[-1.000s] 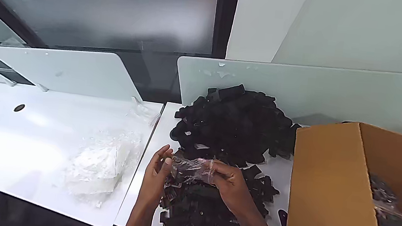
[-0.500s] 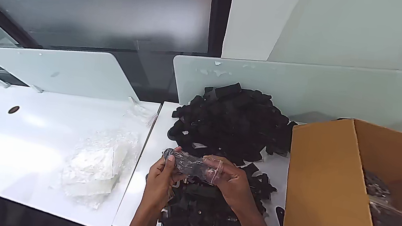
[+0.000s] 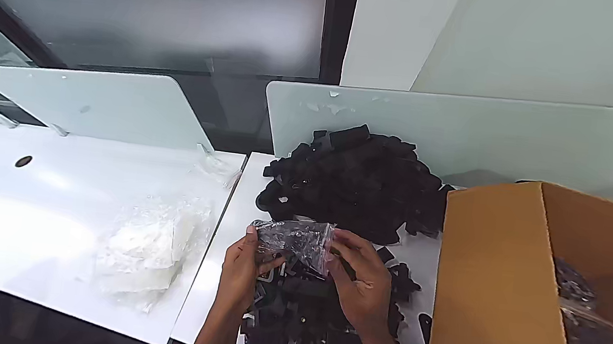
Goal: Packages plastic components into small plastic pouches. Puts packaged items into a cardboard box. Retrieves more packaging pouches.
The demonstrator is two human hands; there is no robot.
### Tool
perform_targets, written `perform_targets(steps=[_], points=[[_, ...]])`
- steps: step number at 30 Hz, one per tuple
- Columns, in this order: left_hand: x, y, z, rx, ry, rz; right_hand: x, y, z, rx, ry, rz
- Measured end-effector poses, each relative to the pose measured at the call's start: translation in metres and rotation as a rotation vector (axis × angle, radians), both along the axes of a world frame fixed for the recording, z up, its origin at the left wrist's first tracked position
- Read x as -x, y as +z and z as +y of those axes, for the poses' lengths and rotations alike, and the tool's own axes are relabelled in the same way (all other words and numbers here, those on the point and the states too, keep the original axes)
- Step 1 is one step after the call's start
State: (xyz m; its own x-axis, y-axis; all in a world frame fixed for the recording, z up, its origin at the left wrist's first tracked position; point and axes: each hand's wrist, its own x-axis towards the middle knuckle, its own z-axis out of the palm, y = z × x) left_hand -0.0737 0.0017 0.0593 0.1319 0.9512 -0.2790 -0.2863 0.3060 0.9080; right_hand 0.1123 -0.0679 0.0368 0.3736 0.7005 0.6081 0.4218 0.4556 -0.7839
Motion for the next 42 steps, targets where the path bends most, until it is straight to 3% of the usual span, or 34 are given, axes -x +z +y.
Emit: perform_targets(steps=[3, 6, 10, 14, 20, 25, 30, 36, 40, 42], points=[[-0.004, 0.005, 0.004, 0.139, 0.053, -0.218, 0.000, 0.003, -0.004, -0.063, -0.086, -0.019], [-0.012, 0.005, 0.002, 0.262, 0.038, -0.387, 0.000, -0.004, -0.003, -0.190, -0.190, -0.181], [-0.018, -0.003, -0.006, 0.270, -0.052, -0.504, 0.002, -0.014, -0.002, -0.174, -0.216, -0.249], [-0.022, -0.017, -0.007, 0.258, -0.016, -0.511, 0.004, -0.013, -0.005, -0.102, -0.161, -0.180], [-0.036, -0.016, -0.013, 0.368, 0.052, -0.628, 0.011, -0.020, -0.002, -0.173, -0.012, 0.078], [-0.039, -0.012, -0.010, 0.433, 0.113, -0.552, 0.011, -0.015, -0.006, -0.039, 0.203, 0.462], [-0.031, -0.018, -0.002, 0.195, 0.123, -0.526, 0.001, 0.003, -0.013, 0.192, 0.406, 0.747], [-0.028, -0.011, 0.005, 0.116, 0.191, -0.437, -0.002, 0.027, -0.017, 0.341, 0.384, 0.751], [-0.023, -0.011, 0.014, 0.151, 0.254, -0.397, -0.010, 0.029, -0.019, 0.317, 0.440, 0.714], [-0.019, -0.012, 0.016, 0.149, 0.241, -0.370, -0.013, 0.025, -0.019, 0.315, 0.353, 0.678]])
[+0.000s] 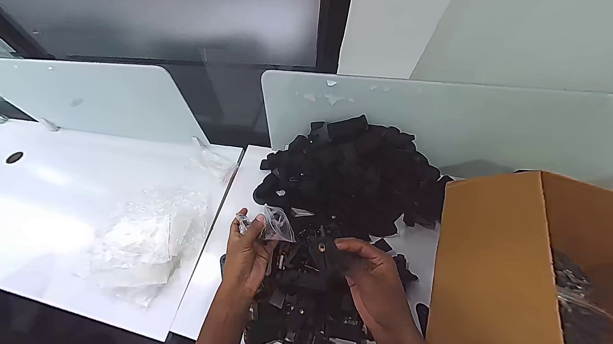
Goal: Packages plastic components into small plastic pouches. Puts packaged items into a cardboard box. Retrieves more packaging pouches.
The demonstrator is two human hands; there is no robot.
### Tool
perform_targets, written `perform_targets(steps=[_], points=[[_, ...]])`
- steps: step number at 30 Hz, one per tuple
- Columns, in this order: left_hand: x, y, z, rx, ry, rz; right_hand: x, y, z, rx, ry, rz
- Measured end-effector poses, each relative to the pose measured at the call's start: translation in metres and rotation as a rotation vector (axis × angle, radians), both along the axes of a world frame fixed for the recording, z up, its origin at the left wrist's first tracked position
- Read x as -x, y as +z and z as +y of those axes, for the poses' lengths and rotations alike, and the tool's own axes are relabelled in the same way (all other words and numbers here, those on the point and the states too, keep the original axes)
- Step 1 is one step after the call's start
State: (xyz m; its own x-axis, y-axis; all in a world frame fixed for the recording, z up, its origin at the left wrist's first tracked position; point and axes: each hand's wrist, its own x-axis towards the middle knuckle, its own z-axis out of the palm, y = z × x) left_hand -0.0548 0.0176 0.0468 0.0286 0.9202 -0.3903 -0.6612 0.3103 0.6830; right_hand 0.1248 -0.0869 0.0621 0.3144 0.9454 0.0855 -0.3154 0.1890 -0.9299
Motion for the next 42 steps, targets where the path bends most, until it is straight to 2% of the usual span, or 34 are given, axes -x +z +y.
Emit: perform_targets(steps=[2, 4, 6, 7, 15, 18, 20, 23, 29, 34, 40, 42], points=[[0.006, -0.004, 0.001, -0.042, -0.039, 0.036, -0.004, -0.006, 0.001, 0.079, -0.145, -0.224], [0.015, -0.009, 0.002, -0.087, -0.104, 0.086, -0.012, -0.017, -0.002, 0.160, -0.225, -0.623], [0.019, -0.012, 0.001, -0.096, -0.154, 0.129, -0.016, -0.025, -0.006, 0.201, -0.212, -0.957], [0.019, -0.012, 0.000, -0.091, -0.174, 0.141, -0.015, -0.028, -0.008, 0.201, -0.183, -1.048], [0.011, -0.015, -0.004, -0.063, -0.308, -0.077, -0.003, -0.036, -0.009, 0.265, -0.028, -1.359], [0.008, -0.017, -0.005, -0.123, -0.341, -0.122, -0.002, -0.028, -0.012, 0.147, -0.116, -1.317], [0.007, -0.018, -0.005, -0.154, -0.354, -0.155, 0.002, -0.020, -0.014, -0.033, -0.225, -1.134], [0.001, -0.015, -0.009, -0.187, -0.350, -0.150, 0.013, -0.008, -0.011, -0.221, -0.247, -0.907], [-0.011, -0.006, -0.016, -0.157, -0.243, 0.011, 0.022, -0.008, -0.005, -0.269, -0.236, -0.928], [-0.014, -0.001, -0.020, -0.163, -0.205, 0.108, 0.021, -0.015, -0.003, -0.204, -0.229, -0.951], [-0.018, -0.003, -0.024, -0.097, -0.153, 0.210, 0.026, -0.016, -0.001, -0.191, -0.201, -0.852], [-0.018, -0.002, -0.024, -0.063, -0.159, 0.220, 0.025, -0.017, 0.000, -0.162, -0.171, -0.748]])
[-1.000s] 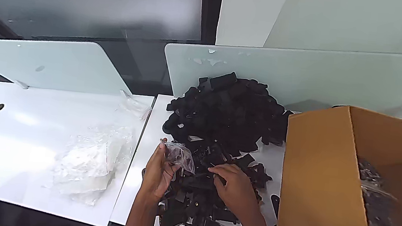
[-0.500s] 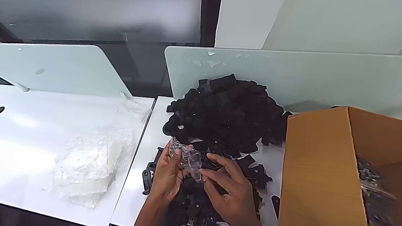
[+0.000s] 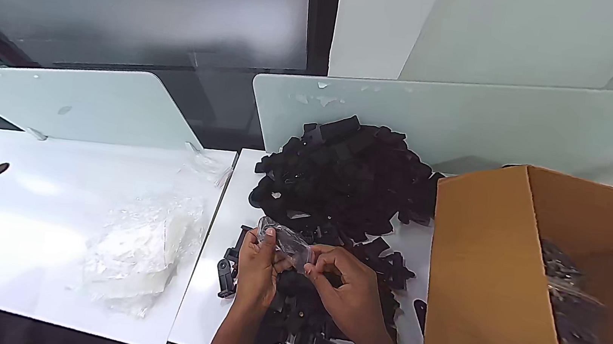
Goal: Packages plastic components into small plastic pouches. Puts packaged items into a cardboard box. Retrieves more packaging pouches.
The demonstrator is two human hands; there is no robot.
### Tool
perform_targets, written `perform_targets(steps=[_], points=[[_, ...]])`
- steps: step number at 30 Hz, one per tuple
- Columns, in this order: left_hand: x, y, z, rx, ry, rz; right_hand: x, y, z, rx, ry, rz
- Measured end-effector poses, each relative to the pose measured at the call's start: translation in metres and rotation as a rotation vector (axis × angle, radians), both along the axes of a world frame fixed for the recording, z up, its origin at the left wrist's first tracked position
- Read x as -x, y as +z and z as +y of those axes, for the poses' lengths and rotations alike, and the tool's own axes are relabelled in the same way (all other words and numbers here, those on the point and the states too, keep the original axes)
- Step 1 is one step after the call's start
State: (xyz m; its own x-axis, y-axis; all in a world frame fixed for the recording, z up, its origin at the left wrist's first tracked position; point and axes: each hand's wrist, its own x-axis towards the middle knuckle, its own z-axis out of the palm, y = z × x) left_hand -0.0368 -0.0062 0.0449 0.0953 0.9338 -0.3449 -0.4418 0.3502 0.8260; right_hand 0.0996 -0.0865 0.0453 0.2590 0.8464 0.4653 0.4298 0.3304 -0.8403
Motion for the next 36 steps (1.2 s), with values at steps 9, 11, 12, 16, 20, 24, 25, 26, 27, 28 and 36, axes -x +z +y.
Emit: perform_targets(steps=[9, 11, 12, 16, 20, 24, 25, 26, 27, 28, 36], points=[[0.004, 0.003, -0.001, 0.031, -0.019, 0.001, 0.001, 0.002, 0.000, 0.060, -0.051, -0.095], [0.008, 0.005, -0.001, 0.031, -0.060, -0.004, 0.002, 0.000, 0.002, 0.017, -0.125, -0.186], [0.010, 0.005, 0.000, 0.032, -0.079, -0.006, 0.002, 0.000, 0.002, -0.009, -0.142, -0.218], [0.018, 0.000, 0.005, 0.023, -0.096, -0.063, 0.000, 0.006, 0.002, -0.069, -0.190, -0.352], [0.019, 0.000, 0.004, 0.007, -0.086, -0.085, -0.004, 0.007, 0.004, 0.039, -0.110, -0.354], [0.018, 0.000, 0.002, -0.014, -0.066, -0.070, -0.006, 0.005, 0.005, 0.103, -0.034, -0.297], [0.017, 0.001, 0.002, -0.008, -0.062, -0.076, -0.005, 0.004, 0.005, 0.091, -0.061, -0.302], [0.017, 0.001, 0.002, -0.007, -0.061, -0.080, -0.003, 0.004, 0.005, 0.071, -0.091, -0.304], [0.018, 0.001, 0.003, -0.009, -0.060, -0.085, -0.003, 0.003, 0.006, 0.051, -0.112, -0.303], [0.018, 0.000, 0.002, -0.014, -0.063, -0.087, -0.002, 0.003, 0.006, 0.041, -0.119, -0.302], [0.019, -0.003, 0.004, -0.017, -0.094, -0.087, -0.011, 0.006, 0.005, 0.201, 0.134, -0.078]])
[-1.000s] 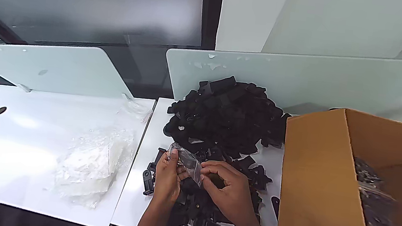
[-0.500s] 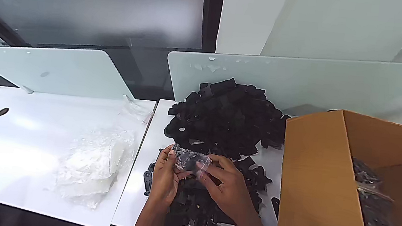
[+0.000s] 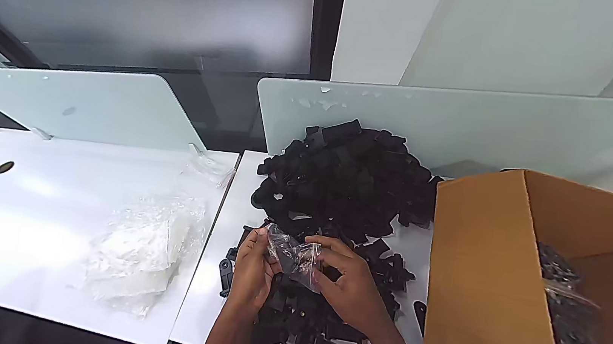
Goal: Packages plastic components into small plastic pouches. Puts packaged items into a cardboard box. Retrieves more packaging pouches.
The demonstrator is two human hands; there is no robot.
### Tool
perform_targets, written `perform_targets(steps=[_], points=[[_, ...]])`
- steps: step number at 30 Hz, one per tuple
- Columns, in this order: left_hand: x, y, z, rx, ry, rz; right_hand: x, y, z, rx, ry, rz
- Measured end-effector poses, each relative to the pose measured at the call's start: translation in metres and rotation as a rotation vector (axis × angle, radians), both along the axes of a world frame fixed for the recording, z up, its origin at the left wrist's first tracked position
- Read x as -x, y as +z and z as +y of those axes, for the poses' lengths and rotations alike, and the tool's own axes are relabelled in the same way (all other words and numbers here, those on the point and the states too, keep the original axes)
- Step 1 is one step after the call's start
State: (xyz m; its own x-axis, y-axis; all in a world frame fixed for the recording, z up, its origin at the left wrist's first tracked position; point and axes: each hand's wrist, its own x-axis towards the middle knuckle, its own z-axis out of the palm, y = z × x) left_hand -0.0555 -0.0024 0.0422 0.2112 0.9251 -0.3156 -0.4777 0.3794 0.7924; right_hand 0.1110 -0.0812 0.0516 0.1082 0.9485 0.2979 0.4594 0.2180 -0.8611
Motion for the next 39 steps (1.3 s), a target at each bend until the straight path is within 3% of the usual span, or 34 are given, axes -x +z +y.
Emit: perform_targets(steps=[7, 12, 17, 19, 23, 25, 29, 31, 33, 39], points=[[0.001, -0.003, 0.001, -0.041, -0.046, 0.001, -0.005, 0.016, -0.002, 0.026, 0.207, 0.373], [-0.008, -0.005, -0.012, 0.057, -0.095, -0.089, 0.006, 0.002, 0.003, -0.174, -0.131, 0.161], [-0.016, -0.007, -0.038, -0.104, -0.207, -0.072, 0.011, -0.005, 0.004, -0.114, -0.167, 0.396], [-0.016, -0.011, -0.038, -0.189, -0.197, -0.016, 0.012, -0.007, 0.003, -0.072, -0.166, 0.354], [-0.010, -0.020, -0.031, -0.330, -0.177, 0.075, 0.004, -0.010, 0.001, 0.005, -0.191, 0.042], [-0.010, -0.022, -0.029, -0.349, -0.199, 0.076, 0.007, -0.009, 0.002, 0.029, -0.224, 0.221], [-0.012, -0.022, -0.030, -0.354, -0.216, 0.022, 0.021, 0.011, -0.002, 0.280, -0.258, 1.092], [-0.015, -0.021, -0.029, -0.346, -0.188, -0.008, 0.023, 0.013, -0.003, 0.335, -0.272, 1.240], [-0.015, -0.020, -0.026, -0.306, -0.166, -0.058, 0.024, 0.006, -0.005, 0.259, -0.257, 1.110], [-0.010, -0.004, -0.017, -0.148, -0.138, -0.008, 0.013, -0.014, -0.009, -0.024, -0.218, 0.213]])
